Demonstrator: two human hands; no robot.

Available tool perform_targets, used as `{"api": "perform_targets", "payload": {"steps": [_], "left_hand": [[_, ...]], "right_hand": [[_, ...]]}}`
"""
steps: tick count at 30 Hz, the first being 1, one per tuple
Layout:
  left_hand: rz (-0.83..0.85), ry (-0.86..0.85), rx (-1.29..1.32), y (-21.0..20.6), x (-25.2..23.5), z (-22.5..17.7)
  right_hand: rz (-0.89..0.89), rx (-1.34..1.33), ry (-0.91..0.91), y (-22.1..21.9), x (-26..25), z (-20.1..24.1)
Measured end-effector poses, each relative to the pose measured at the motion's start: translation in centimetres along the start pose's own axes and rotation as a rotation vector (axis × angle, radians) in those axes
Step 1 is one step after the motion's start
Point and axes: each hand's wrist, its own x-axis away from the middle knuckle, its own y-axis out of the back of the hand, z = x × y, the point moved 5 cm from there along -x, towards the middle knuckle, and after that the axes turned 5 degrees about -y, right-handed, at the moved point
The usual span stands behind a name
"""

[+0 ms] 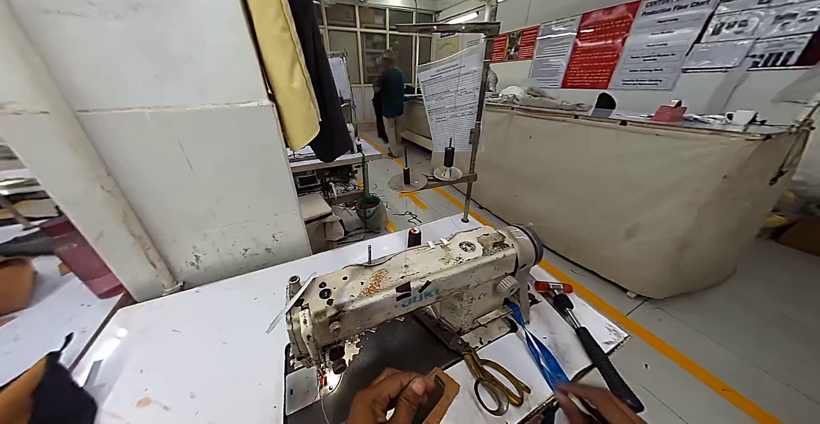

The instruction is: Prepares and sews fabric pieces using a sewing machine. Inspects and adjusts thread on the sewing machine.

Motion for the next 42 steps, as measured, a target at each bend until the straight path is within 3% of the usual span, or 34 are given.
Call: {"api": "perform_targets", "payload": {"steps": [3,7,11,13,19,25,32,37,39,42], "left_hand": [[0.009,0.001,-0.010,-0.1,0.5,-0.4],[-0.020,0.029,-0.006,0.4,1.4,-0.8],[-0.029,0.039,-0.013,0.7,1.7,-0.5],[-0.043,0.049,-0.023,0.6,1.7,-0.2],[0.003,0.112,0.101,-0.5,0.4,2.0],[0.109,0.163,0.513,-3.3,-0.7,3.0],[-0.172,0.463,0.678,-3.3,-0.6,2.3],[-0.229,0.470,0.613,-2.9,-0.1,2.6],[-0.230,0.425,0.617,-2.7,-0.1,2.6],[-0.218,0.400,0.602,-2.1,-0.1,2.4]], "right_hand": [[-0.244,0.084,0.325,-3.7,-7.3,4.8],[-0.277,0.366,0.251,-7.1,-13.7,5.2],[-0.275,0.406,0.297,-8.5,-15.2,3.0],[-0.186,0.264,0.320,-8.1,-14.3,2.4],[0.367,-0.427,0.030,-7.4,-5.5,4.9],[0.495,-0.721,-0.129,-8.8,2.1,5.5],[0.647,-0.559,-0.281,-9.2,9.5,1.4],[0.707,-0.094,-0.303,-7.7,12.9,-4.0],[0.645,0.089,-0.284,-6.7,13.3,-5.2],[0.377,0.068,-0.240,-4.9,11.7,-3.0]]}}
